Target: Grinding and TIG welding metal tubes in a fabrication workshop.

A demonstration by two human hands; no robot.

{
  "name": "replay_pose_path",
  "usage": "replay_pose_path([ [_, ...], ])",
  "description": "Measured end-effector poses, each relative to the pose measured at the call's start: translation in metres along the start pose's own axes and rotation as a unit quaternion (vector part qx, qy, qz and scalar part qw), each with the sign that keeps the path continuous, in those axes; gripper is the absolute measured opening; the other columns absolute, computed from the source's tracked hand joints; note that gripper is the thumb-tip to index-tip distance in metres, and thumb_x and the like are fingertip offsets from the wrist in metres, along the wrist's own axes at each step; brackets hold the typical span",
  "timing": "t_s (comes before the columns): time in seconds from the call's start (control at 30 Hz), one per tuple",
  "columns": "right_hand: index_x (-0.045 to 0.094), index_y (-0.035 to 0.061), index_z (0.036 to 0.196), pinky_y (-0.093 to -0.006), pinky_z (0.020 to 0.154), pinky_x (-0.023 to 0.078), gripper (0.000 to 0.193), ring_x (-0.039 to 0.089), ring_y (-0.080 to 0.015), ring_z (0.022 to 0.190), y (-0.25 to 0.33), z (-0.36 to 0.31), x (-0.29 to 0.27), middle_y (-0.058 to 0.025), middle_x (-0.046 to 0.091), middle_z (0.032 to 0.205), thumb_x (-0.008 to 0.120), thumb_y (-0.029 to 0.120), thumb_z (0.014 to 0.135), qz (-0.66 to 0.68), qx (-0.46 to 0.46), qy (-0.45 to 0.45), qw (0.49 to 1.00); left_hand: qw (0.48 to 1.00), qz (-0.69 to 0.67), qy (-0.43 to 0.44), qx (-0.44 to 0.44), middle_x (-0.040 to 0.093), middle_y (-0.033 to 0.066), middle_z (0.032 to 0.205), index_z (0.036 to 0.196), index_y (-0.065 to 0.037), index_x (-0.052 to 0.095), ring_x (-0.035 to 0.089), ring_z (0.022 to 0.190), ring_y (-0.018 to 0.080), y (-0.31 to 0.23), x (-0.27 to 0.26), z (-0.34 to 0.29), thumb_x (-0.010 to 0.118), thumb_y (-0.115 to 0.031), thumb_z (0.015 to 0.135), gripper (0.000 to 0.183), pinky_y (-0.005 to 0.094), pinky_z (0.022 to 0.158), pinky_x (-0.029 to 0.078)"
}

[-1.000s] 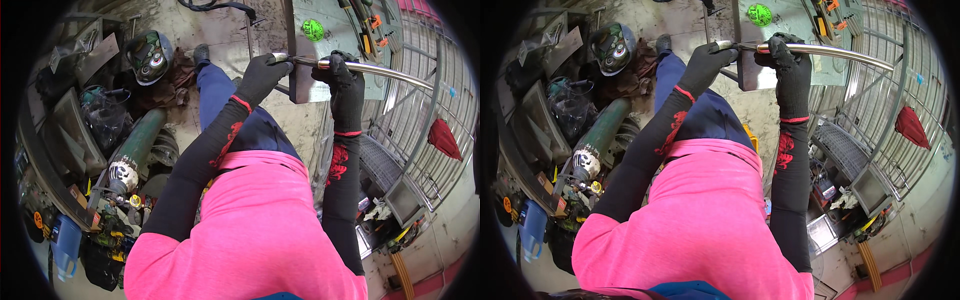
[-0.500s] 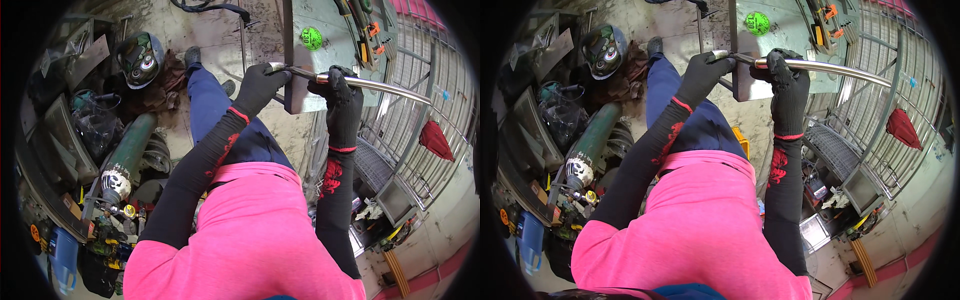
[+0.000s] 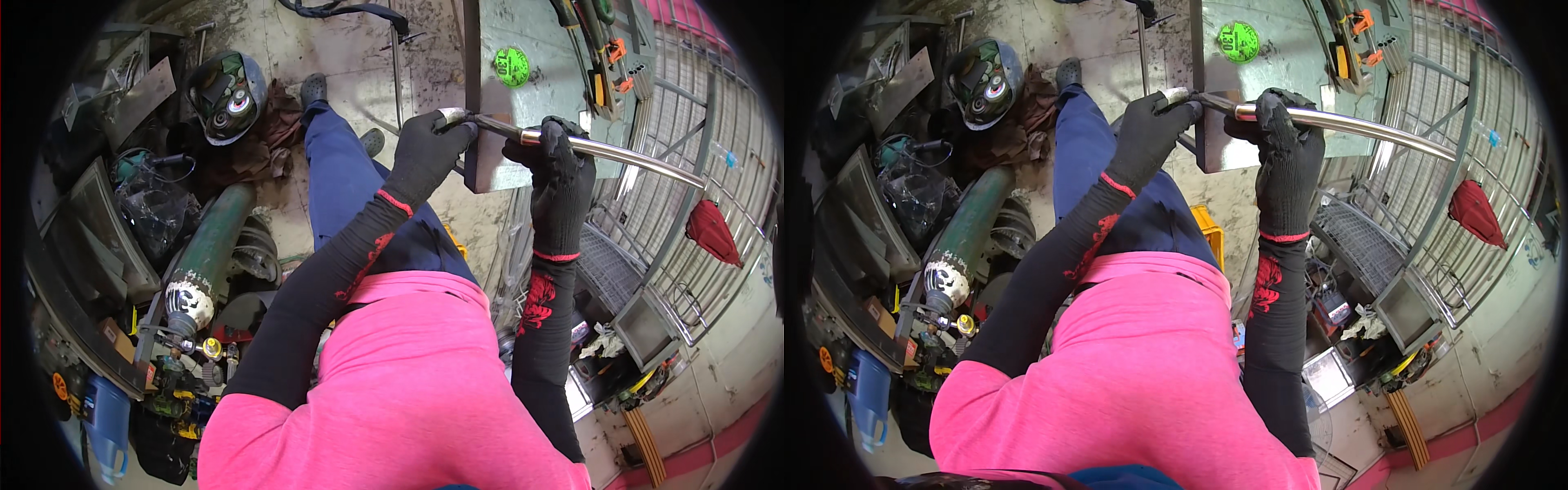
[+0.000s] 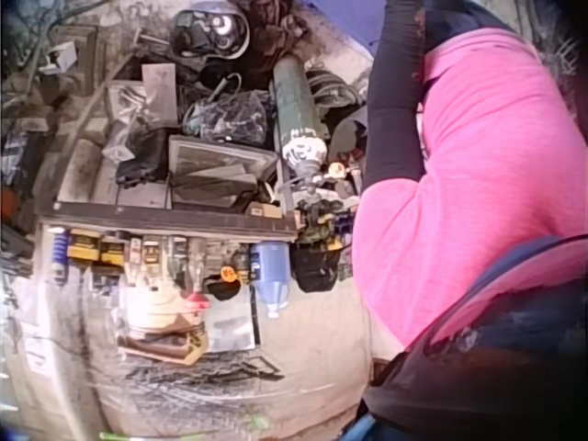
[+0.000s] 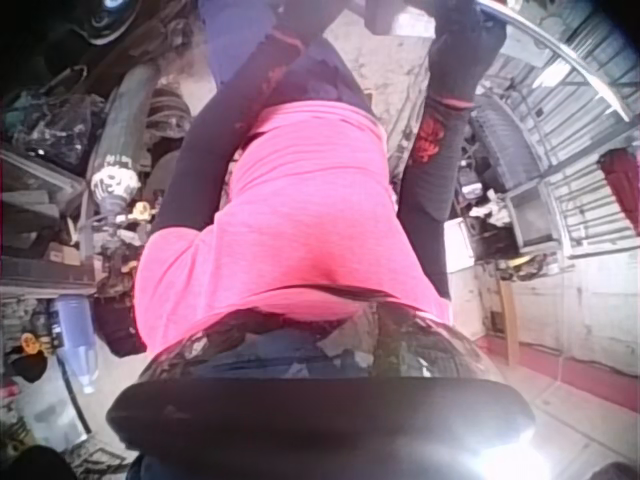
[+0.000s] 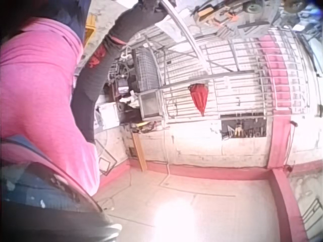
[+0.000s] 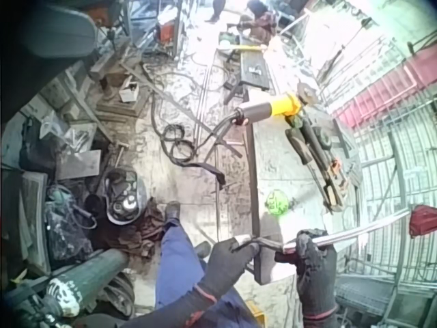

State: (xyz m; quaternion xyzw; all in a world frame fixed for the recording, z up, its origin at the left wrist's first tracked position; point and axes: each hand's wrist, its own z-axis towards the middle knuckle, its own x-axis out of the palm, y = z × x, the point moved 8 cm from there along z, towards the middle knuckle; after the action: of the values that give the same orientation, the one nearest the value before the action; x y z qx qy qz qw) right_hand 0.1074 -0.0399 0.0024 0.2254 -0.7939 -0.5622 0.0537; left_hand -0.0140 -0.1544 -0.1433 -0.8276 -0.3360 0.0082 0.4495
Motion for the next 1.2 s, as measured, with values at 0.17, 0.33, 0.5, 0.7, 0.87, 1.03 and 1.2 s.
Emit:
replay_pose_path([
  [0.17,0.066,-0.0050,0.121,-0.0435,0.082,0.070,0.033,0.081,-0.0293,0.089,-0.003,0.001,-0.002,-0.0169,0.075,0.103,0.076,0.023,0.105,0.038,-0.013,-0.014,0.999,0.999,-0.029,0.004,0.018,0.075,0.0000,0.092,0.124,0.003,0.080,0.062,0.083,0.0067,0.003,0.001,0.003,0.078,-0.023,0.098,0.037,0.0253,0.072,0.049],
  [0.33,0.061,-0.0060,0.126,-0.0464,0.087,0.069,0.035,0.082,-0.0347,0.097,-0.005,-0.001,-0.004,-0.0179,0.075,0.107,0.067,0.025,0.111,0.000,-0.011,-0.011,1.000,1.000,-0.014,-0.014,-0.008,0.073,0.0003,0.087,0.116,0.003,0.081,0.061,0.079,0.0065,-0.007,0.003,-0.002,0.078,-0.023,0.097,0.032,0.0255,0.069,0.048],
  [0.5,0.064,-0.0066,0.126,-0.0448,0.084,0.069,0.032,0.081,-0.0313,0.091,-0.001,-0.003,-0.001,-0.0183,0.076,0.104,0.070,0.020,0.108,0.011,-0.013,-0.021,1.000,0.999,0.011,-0.027,-0.026,0.073,0.0018,0.085,0.112,0.004,0.081,0.061,0.078,0.0070,-0.013,0.003,-0.005,0.078,-0.024,0.096,0.032,0.0263,0.069,0.049],
  [0.7,0.061,-0.0094,0.134,-0.0435,0.088,0.069,0.039,0.082,-0.0352,0.098,-0.008,-0.003,-0.007,-0.0225,0.078,0.109,0.061,0.024,0.114,-0.033,-0.020,0.003,0.999,1.000,0.004,-0.030,-0.009,0.075,0.0034,0.087,0.113,0.005,0.080,0.062,0.078,0.0082,-0.006,0.002,0.000,0.077,-0.026,0.096,0.035,0.0280,0.070,0.050],
  [0.87,0.060,-0.0104,0.136,-0.0453,0.088,0.069,0.040,0.082,-0.0365,0.098,-0.011,-0.001,-0.008,-0.0231,0.078,0.110,0.059,0.023,0.114,-0.007,0.001,-0.010,1.000,0.998,0.037,-0.030,-0.031,0.075,0.0044,0.087,0.112,0.005,0.080,0.063,0.079,0.0087,-0.012,-0.001,-0.002,0.077,-0.028,0.096,0.037,0.0280,0.071,0.051],
  [1.03,0.067,-0.0052,0.121,-0.0456,0.080,0.070,0.032,0.081,-0.0308,0.088,-0.004,-0.002,-0.001,-0.0174,0.076,0.101,0.075,0.021,0.105,0.039,-0.020,-0.029,0.999,0.999,0.020,-0.033,-0.033,0.076,0.0041,0.090,0.115,0.005,0.080,0.064,0.082,0.0086,-0.006,0.004,-0.001,0.077,-0.027,0.096,0.037,0.0277,0.073,0.051],
  [1.2,0.067,-0.0054,0.122,-0.0458,0.081,0.070,0.030,0.081,-0.0311,0.088,-0.007,-0.001,-0.005,-0.0174,0.075,0.101,0.075,0.019,0.105,0.064,-0.011,-0.035,0.997,0.999,0.010,-0.023,-0.020,0.076,0.0025,0.093,0.117,0.004,0.080,0.064,0.084,0.0082,-0.003,0.003,0.000,0.077,-0.025,0.097,0.035,0.0273,0.075,0.051],
])
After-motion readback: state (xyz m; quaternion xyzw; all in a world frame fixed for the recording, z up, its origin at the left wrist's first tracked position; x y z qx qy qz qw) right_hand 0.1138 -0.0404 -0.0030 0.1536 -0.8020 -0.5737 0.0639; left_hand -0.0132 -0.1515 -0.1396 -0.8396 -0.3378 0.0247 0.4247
